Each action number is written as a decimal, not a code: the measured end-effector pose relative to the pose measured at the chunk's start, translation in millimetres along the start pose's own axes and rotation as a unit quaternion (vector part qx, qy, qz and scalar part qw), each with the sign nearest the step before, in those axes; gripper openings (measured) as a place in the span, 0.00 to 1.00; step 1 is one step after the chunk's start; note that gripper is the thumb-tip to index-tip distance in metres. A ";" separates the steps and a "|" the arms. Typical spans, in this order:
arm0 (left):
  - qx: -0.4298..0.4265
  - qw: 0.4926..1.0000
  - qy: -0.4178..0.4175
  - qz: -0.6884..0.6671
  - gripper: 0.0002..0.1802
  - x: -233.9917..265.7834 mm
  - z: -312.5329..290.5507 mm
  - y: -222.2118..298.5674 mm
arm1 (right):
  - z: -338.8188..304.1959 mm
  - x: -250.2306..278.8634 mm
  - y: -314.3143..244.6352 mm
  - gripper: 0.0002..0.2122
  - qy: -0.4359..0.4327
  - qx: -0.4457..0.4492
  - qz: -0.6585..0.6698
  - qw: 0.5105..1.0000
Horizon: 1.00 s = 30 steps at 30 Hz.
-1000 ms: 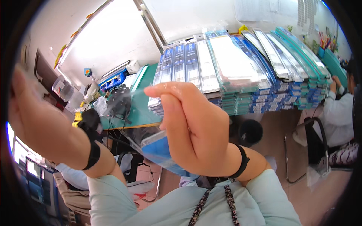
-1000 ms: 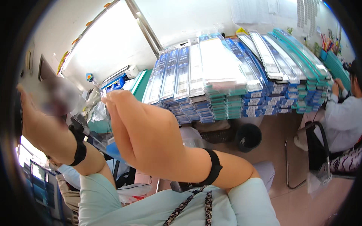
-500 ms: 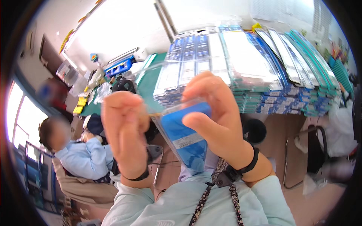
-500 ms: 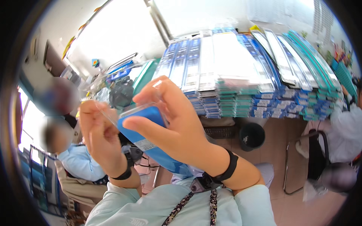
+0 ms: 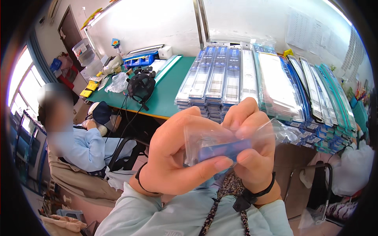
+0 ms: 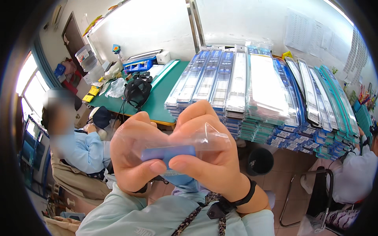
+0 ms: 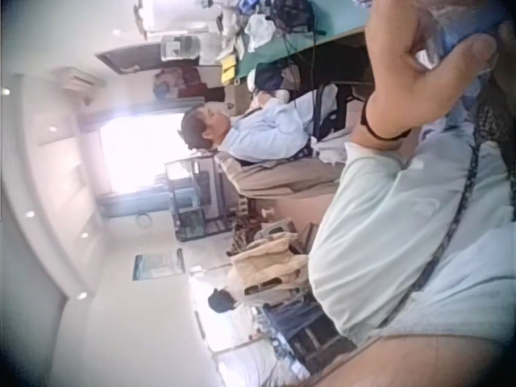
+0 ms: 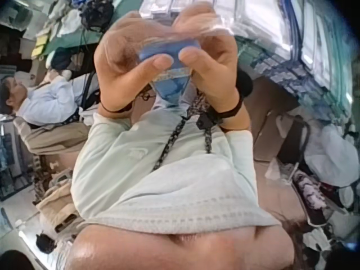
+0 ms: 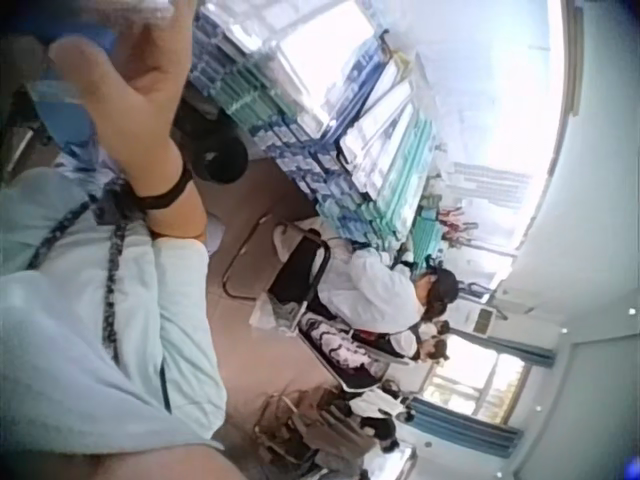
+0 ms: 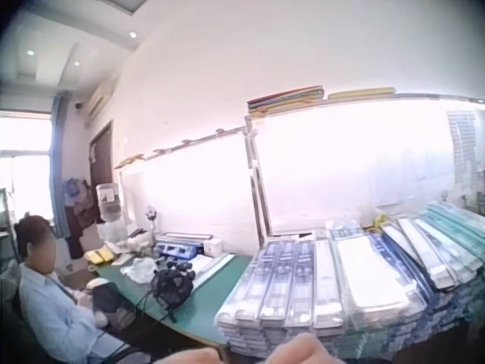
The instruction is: Packing blue electronic devices or components into plastic bags and organizing them on a workstation.
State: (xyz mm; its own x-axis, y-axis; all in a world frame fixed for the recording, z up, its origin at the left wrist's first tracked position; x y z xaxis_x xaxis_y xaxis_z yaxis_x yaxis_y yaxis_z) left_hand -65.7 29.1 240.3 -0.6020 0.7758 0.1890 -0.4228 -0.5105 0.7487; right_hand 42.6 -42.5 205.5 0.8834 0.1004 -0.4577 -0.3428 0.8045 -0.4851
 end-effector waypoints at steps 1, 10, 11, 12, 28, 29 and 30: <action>-0.025 0.999 -0.008 0.030 0.18 1.7 3.2 1.5 | 0.8 0.0 -1.1 0.12 -0.023 0.010 0.007 1.000; -0.083 0.993 -0.076 -0.036 0.10 11.3 5.7 1.2 | -1.8 1.3 -1.3 0.03 -0.001 0.093 0.004 0.996; -0.089 0.992 -0.089 -0.017 0.10 12.3 4.5 1.8 | -3.2 0.3 -1.9 0.02 0.005 0.107 -0.009 0.994; -0.088 0.992 -0.085 -0.015 0.10 13.4 3.4 1.2 | -4.7 -1.4 -1.8 0.03 0.002 0.099 -0.029 0.995; -0.196 0.977 -0.079 0.007 0.17 11.6 -3.8 -17.4 | -26.9 7.0 -1.2 0.20 0.084 0.179 -0.319 0.927; -0.196 0.977 -0.083 0.001 0.15 12.0 -3.3 -17.6 | -28.7 6.6 -0.4 0.20 0.075 0.160 -0.411 0.894; -0.196 0.977 -0.086 -0.005 0.14 12.1 -3.1 -17.9 | -29.0 6.8 0.8 0.20 0.076 0.159 -0.410 0.895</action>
State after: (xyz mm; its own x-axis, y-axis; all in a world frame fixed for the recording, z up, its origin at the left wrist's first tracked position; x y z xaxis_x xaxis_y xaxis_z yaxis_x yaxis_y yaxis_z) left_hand -67.5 46.5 227.2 -0.4875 0.8152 0.3126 -0.6757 -0.5790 0.4563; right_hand 39.1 -58.2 180.5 0.7346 -0.6611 -0.1530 0.5297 0.6996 -0.4795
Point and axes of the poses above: each hand's wrist, its own z-axis towards the middle knuckle, its own x-axis out of the back of the hand, y = z × x, the point moved 5 cm from there along z, towards the middle knuckle, and after that the axes turned 9 degrees about z, right-handed, at the moved point
